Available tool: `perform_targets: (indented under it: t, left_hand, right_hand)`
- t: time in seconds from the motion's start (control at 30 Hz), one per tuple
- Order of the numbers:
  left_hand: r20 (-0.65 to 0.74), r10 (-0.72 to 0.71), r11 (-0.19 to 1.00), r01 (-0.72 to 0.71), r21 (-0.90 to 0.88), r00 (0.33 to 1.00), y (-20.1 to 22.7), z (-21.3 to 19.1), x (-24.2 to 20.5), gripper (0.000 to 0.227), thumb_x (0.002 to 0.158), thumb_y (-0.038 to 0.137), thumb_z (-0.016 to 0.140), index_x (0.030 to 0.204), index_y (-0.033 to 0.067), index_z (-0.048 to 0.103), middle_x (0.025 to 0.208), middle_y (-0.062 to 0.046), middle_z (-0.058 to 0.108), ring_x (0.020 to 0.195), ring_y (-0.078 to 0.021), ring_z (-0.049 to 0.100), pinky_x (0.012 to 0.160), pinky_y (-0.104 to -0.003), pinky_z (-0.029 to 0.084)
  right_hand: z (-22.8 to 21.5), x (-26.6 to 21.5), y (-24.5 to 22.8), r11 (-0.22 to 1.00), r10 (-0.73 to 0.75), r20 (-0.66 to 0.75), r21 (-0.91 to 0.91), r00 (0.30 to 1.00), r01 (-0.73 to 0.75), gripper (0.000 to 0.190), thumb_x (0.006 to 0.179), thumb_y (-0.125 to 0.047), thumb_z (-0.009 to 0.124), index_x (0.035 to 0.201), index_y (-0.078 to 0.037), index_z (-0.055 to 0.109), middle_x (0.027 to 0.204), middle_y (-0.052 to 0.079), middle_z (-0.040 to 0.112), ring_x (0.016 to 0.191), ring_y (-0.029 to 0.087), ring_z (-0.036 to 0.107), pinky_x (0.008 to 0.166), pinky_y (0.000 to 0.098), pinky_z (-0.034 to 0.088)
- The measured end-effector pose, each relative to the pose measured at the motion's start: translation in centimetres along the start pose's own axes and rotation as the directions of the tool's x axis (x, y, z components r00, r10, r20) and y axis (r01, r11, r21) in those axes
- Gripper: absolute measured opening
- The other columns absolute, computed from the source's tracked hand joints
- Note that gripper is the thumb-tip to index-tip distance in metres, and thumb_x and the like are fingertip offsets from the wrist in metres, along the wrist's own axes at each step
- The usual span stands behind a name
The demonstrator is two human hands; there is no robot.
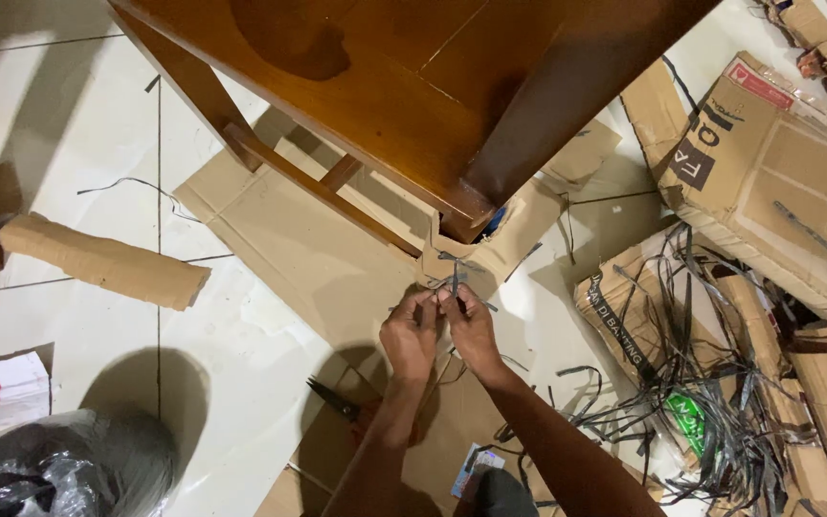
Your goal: Wrapping the legs and frame of a wooden chair with protective cardboard and securing it with wire ties.
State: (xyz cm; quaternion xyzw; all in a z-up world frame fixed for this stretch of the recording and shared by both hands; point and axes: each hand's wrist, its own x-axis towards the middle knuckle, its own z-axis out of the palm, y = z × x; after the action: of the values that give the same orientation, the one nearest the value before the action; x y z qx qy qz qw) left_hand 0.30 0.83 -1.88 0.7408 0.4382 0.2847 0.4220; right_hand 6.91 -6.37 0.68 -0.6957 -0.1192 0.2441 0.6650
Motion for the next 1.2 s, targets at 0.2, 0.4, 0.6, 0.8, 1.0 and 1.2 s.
perform_targets:
  t: [0.2,0.4,0.6,0.8,1.0,1.2]
  left_hand:
    - [0.015,0.106,0.991,-0.107,0.079,0.994,-1.3,0.8,0.4,0.014,0.091,0.037,0.069,0.095,0.026,0.077,0.08,-0.006,0.076,0.081,-0.0326,0.076,0.075,-0.048,0.059]
    - [0.028,-0.02,1.0,0.02,-0.006,0.999,0.5,0.7,0.1,0.012,0.096,0.032,0.062,0.096,0.0236,0.071,0.077,-0.012,0.075,0.081,-0.0375,0.074,0.075,-0.05,0.059]
    - [-0.012,-0.078,0.996,0.077,-0.045,0.997,0.1,2.1,0.3,0.008,0.099,0.025,0.058,0.101,0.02,0.064,0.075,-0.017,0.072,0.078,-0.0429,0.073,0.068,-0.05,0.058]
    - [-0.05,-0.072,0.985,0.064,-0.161,0.996,0.6,2.6,0.2,0.009,0.102,0.015,0.051,0.101,0.014,0.06,0.078,-0.015,0.072,0.075,-0.041,0.072,0.066,-0.05,0.059]
    - [-0.026,-0.104,0.946,0.091,-0.312,0.994,0.6,1.9,-0.1,0.008,0.102,0.016,0.057,0.096,0.015,0.061,0.082,-0.013,0.076,0.08,-0.0355,0.074,0.072,-0.045,0.058]
    - [0.003,-0.117,0.926,0.11,-0.362,0.993,0.7,1.6,-0.1,0.004,0.099,0.013,0.065,0.1,0.0128,0.061,0.081,-0.015,0.071,0.068,-0.0283,0.072,0.068,-0.04,0.059]
  right_hand:
    - [-0.3,0.1,0.2,1.0,0.004,-0.027,-0.011,1.0,-0.005,0.017,0.103,-0.022,0.067,0.096,-0.009,0.074,0.072,0.001,0.065,0.069,0.01,0.054,0.071,0.0262,0.049]
    - [-0.7,-0.6,-0.3,0.998,-0.018,-0.034,-0.067,0.999,0.016,0.013,0.099,-0.017,0.071,0.101,-0.004,0.076,0.076,0.005,0.067,0.072,0.014,0.057,0.073,0.0304,0.053]
    - [-2.3,0.4,-0.2,0.942,-0.088,-0.034,-0.327,0.996,0.072,0.018,0.099,-0.022,0.07,0.099,-0.005,0.076,0.07,0.015,0.071,0.068,0.021,0.066,0.066,0.0385,0.056]
    - [-4.2,1.6,0.5,0.791,-0.398,-0.015,-0.513,0.917,0.335,0.01,0.099,-0.008,0.063,0.097,-0.014,0.07,0.081,0.01,0.067,0.071,0.029,0.069,0.065,0.0367,0.056]
    - [-5.0,0.3,-0.9,0.819,-0.315,0.119,-0.468,0.941,0.333,0.008,0.098,-0.013,0.068,0.101,-0.011,0.075,0.082,0.012,0.068,0.07,0.028,0.071,0.063,0.0375,0.059]
    - [-4.9,0.1,-1.4,0.7,-0.355,0.287,-0.549,0.89,0.457,0.013,0.098,-0.014,0.066,0.106,-0.009,0.074,0.081,0.011,0.068,0.067,0.026,0.071,0.06,0.0366,0.059]
